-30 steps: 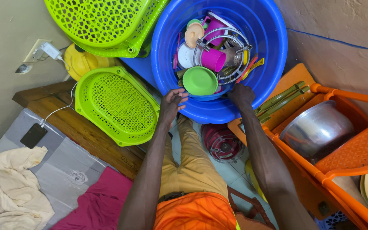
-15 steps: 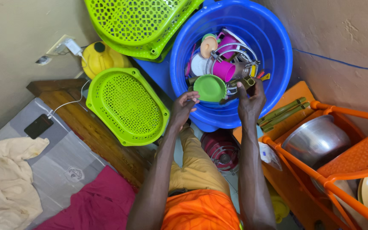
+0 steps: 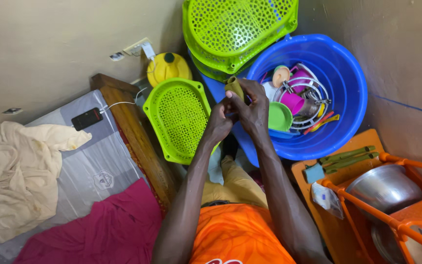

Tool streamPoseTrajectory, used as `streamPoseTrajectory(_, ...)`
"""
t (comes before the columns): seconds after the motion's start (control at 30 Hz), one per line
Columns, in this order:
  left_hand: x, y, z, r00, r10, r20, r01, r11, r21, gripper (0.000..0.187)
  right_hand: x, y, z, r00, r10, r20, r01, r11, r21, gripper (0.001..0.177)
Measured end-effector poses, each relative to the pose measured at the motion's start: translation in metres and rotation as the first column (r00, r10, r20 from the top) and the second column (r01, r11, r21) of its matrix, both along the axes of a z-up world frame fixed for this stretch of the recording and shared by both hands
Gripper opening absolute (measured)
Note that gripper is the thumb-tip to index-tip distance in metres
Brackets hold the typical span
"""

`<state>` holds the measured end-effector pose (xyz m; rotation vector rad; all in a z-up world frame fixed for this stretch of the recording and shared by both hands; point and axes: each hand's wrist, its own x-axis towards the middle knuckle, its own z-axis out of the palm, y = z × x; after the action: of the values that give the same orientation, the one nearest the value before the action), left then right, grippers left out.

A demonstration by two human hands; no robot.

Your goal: The person assembles a green plastic basket by inserting cylindrical rods into the basket's holes. The person repeatedly inserts and removes the rods, adjusting their positions to fit the basket structure.

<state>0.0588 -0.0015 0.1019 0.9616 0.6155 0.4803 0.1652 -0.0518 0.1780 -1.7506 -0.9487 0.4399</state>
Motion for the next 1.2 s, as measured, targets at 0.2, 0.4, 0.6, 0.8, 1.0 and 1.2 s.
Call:
streamPoseTrajectory(0.2,-0.050,0.030,-0.003,0.996,0.083,-0.045,-0.076,0.986,0.148,0.018,-0.054,0.026,0.012,0.977,0.139,0.161,-0.152,0.986,0.075,0.043)
streamPoseTrajectory(0.4,-0.092,0.066,0.024,0.943,0.317,0.105,-0.319,0.948,0.008,0.024,-0.102,0.037,0.024,0.969,0.143,0.199,-0.145,0.989,-0.007,0.056)
streamPoseTrajectory(0.6,-0.143,0.089,0.058,0.891,0.416,0.182,-0.390,0.906,-0.166,0.032,-0.135,0.046,0.026,0.969,0.181,0.167,-0.154,0.975,-0.163,0.046)
streamPoseTrajectory(0.8,-0.170,0.100,0.047,0.858,0.503,0.101,-0.500,0.864,-0.054,0.039,-0.151,0.044,0.008,0.975,0.219,-0.028,-0.219,0.946,-0.239,0.042)
streamPoseTrajectory(1.0,-0.165,0.112,0.023,0.864,0.491,0.112,-0.475,0.869,-0.141,0.039,-0.156,0.037,-0.005,0.911,0.227,-0.344,-0.300,0.937,-0.177,0.036)
streamPoseTrajectory(1.2,-0.148,0.124,0.027,0.848,0.519,0.107,-0.490,0.846,-0.211,0.078,-0.147,0.053,0.015,0.916,0.164,-0.366,-0.254,0.943,-0.215,0.042)
